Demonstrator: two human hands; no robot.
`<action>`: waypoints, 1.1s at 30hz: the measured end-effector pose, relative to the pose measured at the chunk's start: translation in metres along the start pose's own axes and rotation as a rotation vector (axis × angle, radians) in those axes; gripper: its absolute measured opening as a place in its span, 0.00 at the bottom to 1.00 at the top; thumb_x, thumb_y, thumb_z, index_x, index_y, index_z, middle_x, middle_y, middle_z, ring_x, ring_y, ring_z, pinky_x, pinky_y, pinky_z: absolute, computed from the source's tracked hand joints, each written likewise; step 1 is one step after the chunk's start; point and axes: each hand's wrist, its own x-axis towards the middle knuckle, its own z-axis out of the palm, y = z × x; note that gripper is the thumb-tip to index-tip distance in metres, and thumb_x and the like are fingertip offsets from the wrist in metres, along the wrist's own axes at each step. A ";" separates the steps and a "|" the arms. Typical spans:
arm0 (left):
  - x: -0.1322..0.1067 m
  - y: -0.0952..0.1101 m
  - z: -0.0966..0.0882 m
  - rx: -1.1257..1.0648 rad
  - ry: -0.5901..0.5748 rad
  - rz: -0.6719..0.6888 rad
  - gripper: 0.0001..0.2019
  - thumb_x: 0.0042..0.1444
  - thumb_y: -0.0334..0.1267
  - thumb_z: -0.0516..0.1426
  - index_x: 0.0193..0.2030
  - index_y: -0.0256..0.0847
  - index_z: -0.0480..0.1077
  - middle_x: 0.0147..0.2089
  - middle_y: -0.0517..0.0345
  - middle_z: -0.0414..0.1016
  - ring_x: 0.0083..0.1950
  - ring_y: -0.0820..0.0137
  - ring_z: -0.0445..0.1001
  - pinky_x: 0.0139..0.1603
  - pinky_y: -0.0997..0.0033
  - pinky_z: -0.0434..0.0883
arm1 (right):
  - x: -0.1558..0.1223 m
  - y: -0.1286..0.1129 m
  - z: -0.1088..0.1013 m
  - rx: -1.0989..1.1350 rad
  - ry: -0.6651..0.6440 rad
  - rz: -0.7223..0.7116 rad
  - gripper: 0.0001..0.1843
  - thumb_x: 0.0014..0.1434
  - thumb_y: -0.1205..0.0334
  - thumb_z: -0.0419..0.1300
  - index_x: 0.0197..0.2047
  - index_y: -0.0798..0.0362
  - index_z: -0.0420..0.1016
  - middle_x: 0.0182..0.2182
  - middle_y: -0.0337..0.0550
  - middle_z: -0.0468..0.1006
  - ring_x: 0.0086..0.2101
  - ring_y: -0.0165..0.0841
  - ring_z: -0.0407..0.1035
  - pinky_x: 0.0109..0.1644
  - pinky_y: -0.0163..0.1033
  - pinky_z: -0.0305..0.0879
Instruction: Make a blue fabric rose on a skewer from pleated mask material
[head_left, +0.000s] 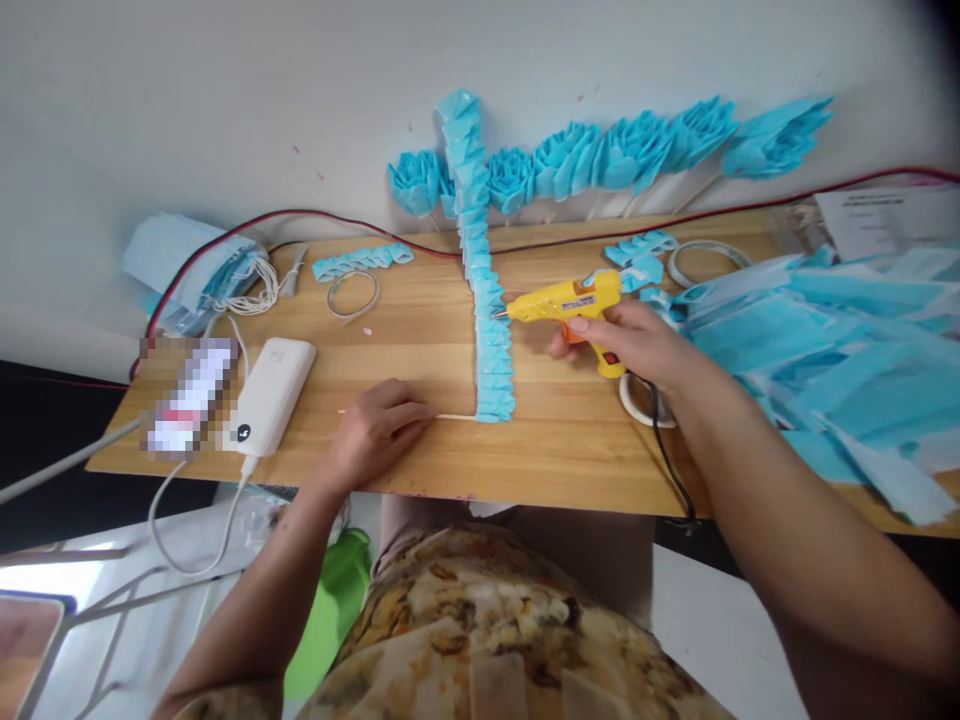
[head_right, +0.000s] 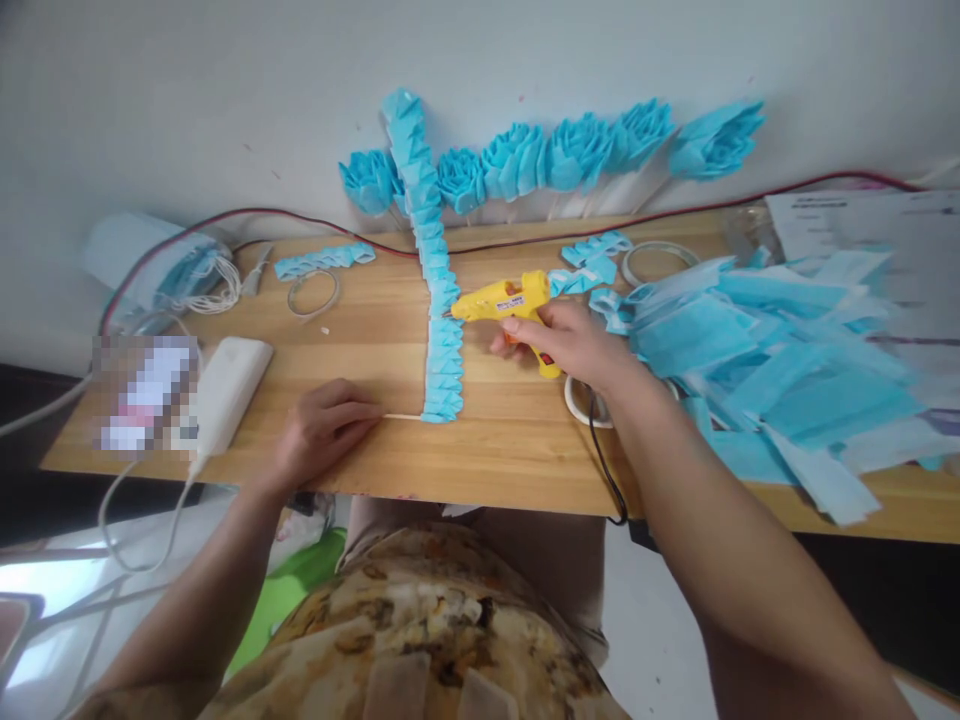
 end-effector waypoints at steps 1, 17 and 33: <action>0.000 0.000 0.000 -0.002 0.002 0.003 0.07 0.68 0.30 0.58 0.40 0.38 0.78 0.37 0.52 0.78 0.37 0.70 0.74 0.37 0.71 0.68 | -0.001 0.002 0.000 0.011 0.004 -0.001 0.30 0.52 0.28 0.68 0.31 0.49 0.84 0.34 0.49 0.85 0.32 0.38 0.76 0.37 0.43 0.73; 0.000 0.000 0.001 -0.035 0.014 0.005 0.05 0.66 0.27 0.60 0.42 0.37 0.78 0.37 0.53 0.78 0.38 0.70 0.74 0.37 0.71 0.68 | -0.004 0.009 -0.003 -0.150 -0.077 -0.019 0.34 0.56 0.24 0.62 0.22 0.48 0.74 0.21 0.42 0.73 0.24 0.32 0.65 0.30 0.42 0.62; -0.002 -0.003 0.002 -0.042 0.010 0.000 0.05 0.67 0.28 0.60 0.42 0.38 0.78 0.38 0.52 0.77 0.38 0.69 0.74 0.38 0.70 0.68 | -0.006 0.009 -0.007 -0.150 -0.104 0.011 0.29 0.58 0.29 0.63 0.28 0.48 0.78 0.27 0.46 0.77 0.27 0.34 0.67 0.32 0.44 0.63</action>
